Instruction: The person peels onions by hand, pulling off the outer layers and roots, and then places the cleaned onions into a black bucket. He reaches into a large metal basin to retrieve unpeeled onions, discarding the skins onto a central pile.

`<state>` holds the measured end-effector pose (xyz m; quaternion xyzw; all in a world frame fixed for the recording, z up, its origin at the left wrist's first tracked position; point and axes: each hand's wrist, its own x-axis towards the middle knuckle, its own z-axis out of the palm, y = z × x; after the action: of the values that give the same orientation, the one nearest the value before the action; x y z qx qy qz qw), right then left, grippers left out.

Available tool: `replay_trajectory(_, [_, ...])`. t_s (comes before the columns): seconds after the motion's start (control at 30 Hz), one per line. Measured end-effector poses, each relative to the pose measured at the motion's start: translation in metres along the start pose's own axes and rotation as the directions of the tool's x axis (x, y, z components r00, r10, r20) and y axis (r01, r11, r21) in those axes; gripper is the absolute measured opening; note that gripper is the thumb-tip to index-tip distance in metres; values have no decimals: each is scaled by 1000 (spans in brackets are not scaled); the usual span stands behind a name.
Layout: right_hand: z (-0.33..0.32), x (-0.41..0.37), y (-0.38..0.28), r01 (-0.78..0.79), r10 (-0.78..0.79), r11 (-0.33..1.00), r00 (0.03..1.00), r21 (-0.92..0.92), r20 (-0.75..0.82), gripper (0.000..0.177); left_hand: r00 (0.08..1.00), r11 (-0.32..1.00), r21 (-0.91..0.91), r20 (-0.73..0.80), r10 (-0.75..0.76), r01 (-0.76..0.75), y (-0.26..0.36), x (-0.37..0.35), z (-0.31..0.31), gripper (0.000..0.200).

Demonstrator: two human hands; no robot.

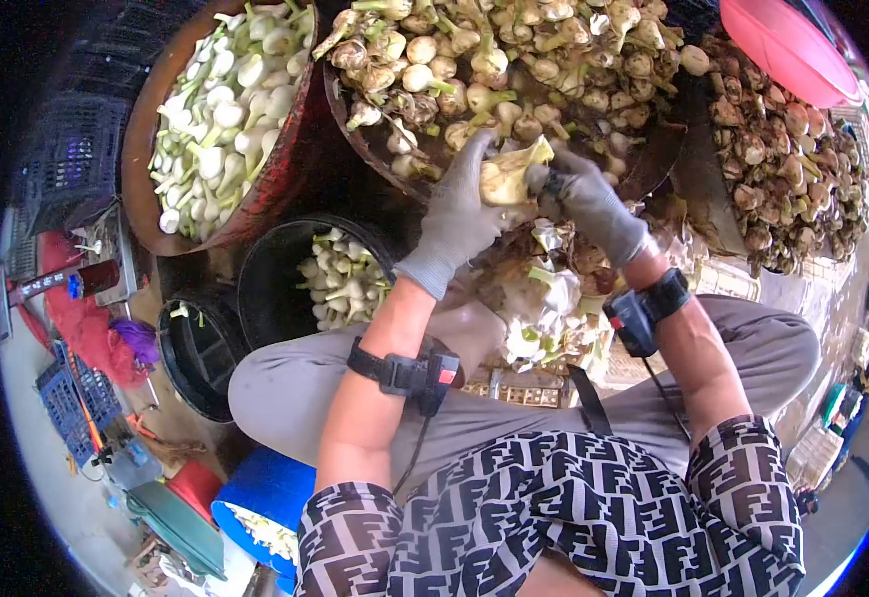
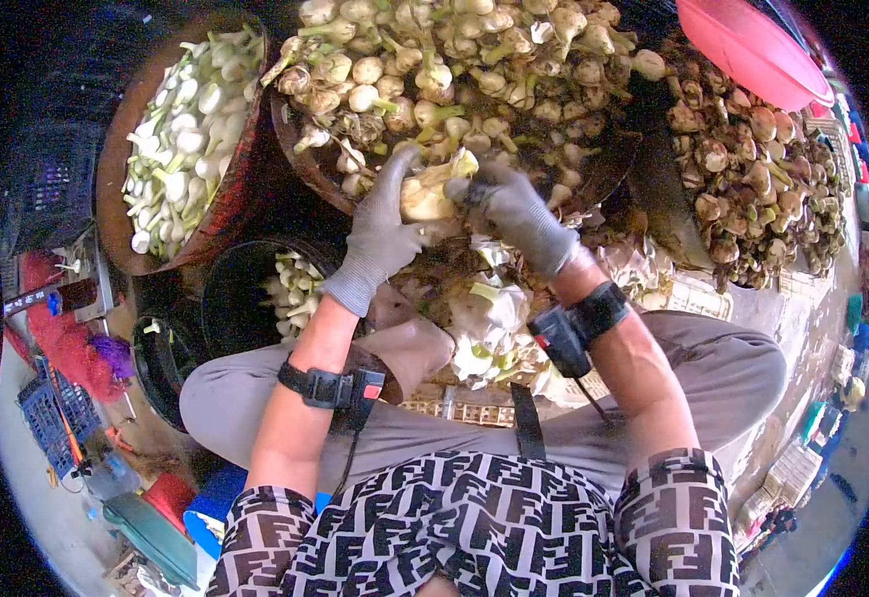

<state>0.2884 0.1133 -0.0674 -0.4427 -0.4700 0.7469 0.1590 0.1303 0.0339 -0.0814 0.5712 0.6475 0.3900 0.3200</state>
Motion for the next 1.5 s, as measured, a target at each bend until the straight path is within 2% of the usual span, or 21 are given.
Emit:
replay_trajectory(0.03, [10, 4, 12, 82, -82, 995, 997, 54, -11, 26, 1000, 1000, 14, 2, 8, -8, 1, -2, 1, 91])
replay_trajectory(0.13, [22, -8, 1, -23, 40, 988, 994, 156, -105, 24, 1000, 1000, -14, 14, 2, -2, 7, -5, -3, 91])
replay_trajectory(0.17, [20, -9, 1, 4, 5, 997, 993, 75, -120, 25, 1000, 999, -33, 15, -3, 3, 9, -4, -5, 91])
replay_trajectory(0.27, [10, 0, 15, 30, -23, 995, 997, 93, -73, 23, 998, 985, -164, 39, -42, 48, 10, -3, -9, 92])
replay_trajectory(0.37, [15, -11, -4, 17, -19, 999, 998, -33, -52, 21, 998, 987, -152, 25, 49, -45, 2, -3, -7, 92])
replay_trajectory(0.47, [15, -10, -3, 12, -20, 993, 997, -115, -71, 20, 997, 955, -289, 56, -44, 59, 5, -5, -7, 90])
replay_trajectory(0.57, [15, -8, -1, 0, 1, 1000, 999, 12, -54, 18, 991, 945, -297, 52, -127, 136, -4, -6, -6, 86])
replay_trajectory(0.67, [9, -5, 8, 83, -83, 997, 997, 7, -1, 15, 984, 930, -324, 83, -155, 174, -13, -4, -8, 74])
replay_trajectory(0.77, [2, 0, 16, -17, 16, 1000, 999, -10, -29, 15, 955, 830, -475, 110, -274, 293, -28, -5, 0, 65])
replay_trajectory(0.87, [8, -2, 20, 32, -53, 979, 994, -202, -97, 19, 840, 351, -789, 353, -412, 504, -15, -9, -5, 60])
replay_trajectory(0.9, [8, -3, 21, 98, -143, 920, 985, -379, -93, 20, 834, 269, -897, 169, -525, 351, 4, -8, 3, 62])
replay_trajectory(0.97, [6, -5, 22, 206, -315, 696, 948, -687, -35, 21, 849, 193, -875, 341, -405, 443, -11, -6, 0, 63])
replay_trajectory(1.0, [6, -5, 23, 245, -340, 725, 940, -644, -25, 21, 843, 161, -857, 419, -336, 490, -14, -4, -3, 63])
replay_trajectory(1.1, [6, -3, 24, 300, -366, 811, 930, -503, -35, 24, 856, 122, -888, 380, -350, 444, -12, -5, -4, 54])
replay_trajectory(1.17, [8, -1, 27, 249, -311, 881, 946, -402, -95, 28, 914, 711, -584, 155, -376, 392, -5, -5, 1, 50])
replay_trajectory(1.2, [10, -1, 28, 214, -258, 931, 959, -295, -116, 27, 943, 894, -308, 51, -327, 327, -1, -5, 5, 49])
replay_trajectory(1.23, [12, 0, 29, 178, -203, 967, 971, -185, -128, 27, 945, 890, -339, -6, -327, 306, -1, -8, 12, 36])
replay_trajectory(1.33, [16, -6, 29, 128, -123, 991, 988, 46, -90, 27, 916, 849, -443, -130, -379, 288, -11, -8, 14, 37])
replay_trajectory(1.37, [16, -8, 28, 119, -112, 988, 991, 102, -66, 27, 923, 792, -564, -126, -363, 234, -30, -5, 18, 38])
replay_trajectory(1.47, [11, -17, 21, 85, -126, 948, 985, 308, 115, 29, 826, 282, -888, 166, -538, 362, 7, -6, 0, 42])
replay_trajectory(1.5, [10, -22, 18, 436, -417, 895, 893, -98, 168, 28, 747, 165, -850, 327, -579, 500, 6, -4, -6, 46])
